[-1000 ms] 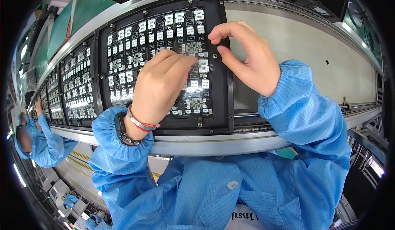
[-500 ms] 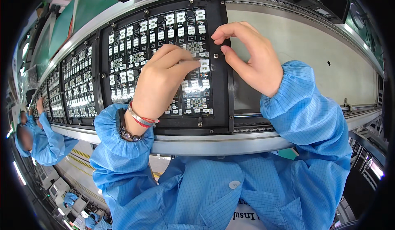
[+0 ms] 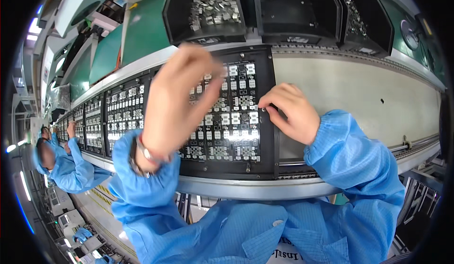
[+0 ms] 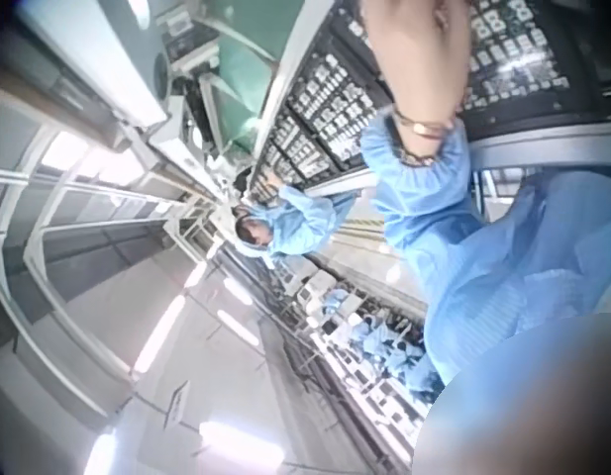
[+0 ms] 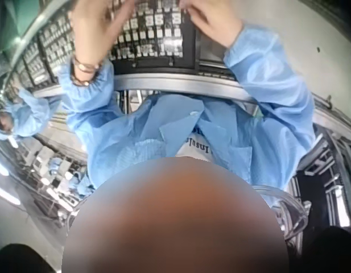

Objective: Manually placing small electronic components into a grid on a circuit board panel.

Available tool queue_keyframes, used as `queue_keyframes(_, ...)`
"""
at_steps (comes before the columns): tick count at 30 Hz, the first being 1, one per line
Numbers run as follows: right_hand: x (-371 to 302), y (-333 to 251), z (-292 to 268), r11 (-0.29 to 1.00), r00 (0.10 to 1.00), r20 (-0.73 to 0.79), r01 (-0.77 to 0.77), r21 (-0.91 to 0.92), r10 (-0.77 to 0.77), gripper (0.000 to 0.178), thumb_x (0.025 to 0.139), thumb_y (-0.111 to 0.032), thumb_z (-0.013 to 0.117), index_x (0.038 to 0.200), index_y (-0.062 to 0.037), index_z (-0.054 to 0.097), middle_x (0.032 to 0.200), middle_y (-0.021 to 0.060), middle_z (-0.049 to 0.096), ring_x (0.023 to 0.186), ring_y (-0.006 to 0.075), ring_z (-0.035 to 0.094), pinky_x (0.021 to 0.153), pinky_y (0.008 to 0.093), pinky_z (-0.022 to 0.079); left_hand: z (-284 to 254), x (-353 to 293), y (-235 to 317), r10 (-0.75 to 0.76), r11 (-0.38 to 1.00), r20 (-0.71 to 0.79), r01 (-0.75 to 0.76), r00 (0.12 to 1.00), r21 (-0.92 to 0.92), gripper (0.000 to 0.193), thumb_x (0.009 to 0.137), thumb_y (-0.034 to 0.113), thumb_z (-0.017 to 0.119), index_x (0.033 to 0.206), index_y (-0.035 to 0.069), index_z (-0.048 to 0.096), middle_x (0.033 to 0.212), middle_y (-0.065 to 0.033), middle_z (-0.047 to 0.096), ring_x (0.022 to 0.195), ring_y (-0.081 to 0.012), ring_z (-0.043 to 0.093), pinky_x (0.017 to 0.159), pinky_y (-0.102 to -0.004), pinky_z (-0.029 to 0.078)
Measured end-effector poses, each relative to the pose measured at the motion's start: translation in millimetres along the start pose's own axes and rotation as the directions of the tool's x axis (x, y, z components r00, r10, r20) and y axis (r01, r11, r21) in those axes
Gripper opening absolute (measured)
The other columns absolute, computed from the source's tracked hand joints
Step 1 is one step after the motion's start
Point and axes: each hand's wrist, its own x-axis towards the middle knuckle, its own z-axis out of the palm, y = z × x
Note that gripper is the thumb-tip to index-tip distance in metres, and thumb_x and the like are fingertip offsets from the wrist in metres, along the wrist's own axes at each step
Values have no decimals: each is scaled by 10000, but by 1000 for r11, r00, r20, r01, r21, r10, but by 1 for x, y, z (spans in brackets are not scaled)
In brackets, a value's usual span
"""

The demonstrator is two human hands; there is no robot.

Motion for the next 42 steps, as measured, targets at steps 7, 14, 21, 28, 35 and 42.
queue_keyframes(7,6,-11,-1,996,997,28,76,-40,-74,191,739,45,580,899,-58,591,862,69,589,873,282,543,822,381,410,45,121,-123,-37,960,107,6,994,281,583,722,276,675,1249,113,489,1222,-207,448,1129,-428,458,959,-438,430)
queue_keyframes(14,5,-8,-3,994,993,80,87,-69,-81,212,724,43,589,906,-67,597,878,68,584,906,279,535,836,378,407,96,172,-164,-413,792,134,283,901,542,561,747,313,667,1262,180,488,1253,-144,437,1154,-429,438,913,-502,465)
queue_keyframes(21,5,-5,-4,993,991,104,96,-65,-89,231,724,34,591,928,-72,599,888,55,573,918,266,520,852,378,400,100,176,-168,-417,844,254,268,873,465,547,790,351,628,1280,184,451,1238,-199,487,1134,-477,468,930,-510,442)
queue_keyframes(28,8,-12,-8,992,990,104,104,-65,-97,237,720,62,589,924,-59,603,916,77,593,927,288,533,857,381,409,105,176,-165,-386,887,272,273,882,372,529,794,349,650,1260,152,496,1164,-240,551,1053,-417,566,883,-467,476)
queue_keyframes(35,7,-13,-5,992,986,144,98,-84,-85,241,719,60,581,928,-57,598,922,70,596,948,297,525,864,388,404,120,176,-169,-521,833,185,449,833,323,388,809,264,665,1107,30,581,1033,-218,643,970,-357,630,811,-427,513)
queue_keyframes(42,6,-15,-6,992,985,152,99,-80,-86,237,724,90,581,929,-27,593,933,108,592,937,313,526,847,387,423,98,183,-173,-609,793,-13,608,793,-24,341,683,291,731,915,44,695,911,-169,681,900,-298,658,825,-357,513)
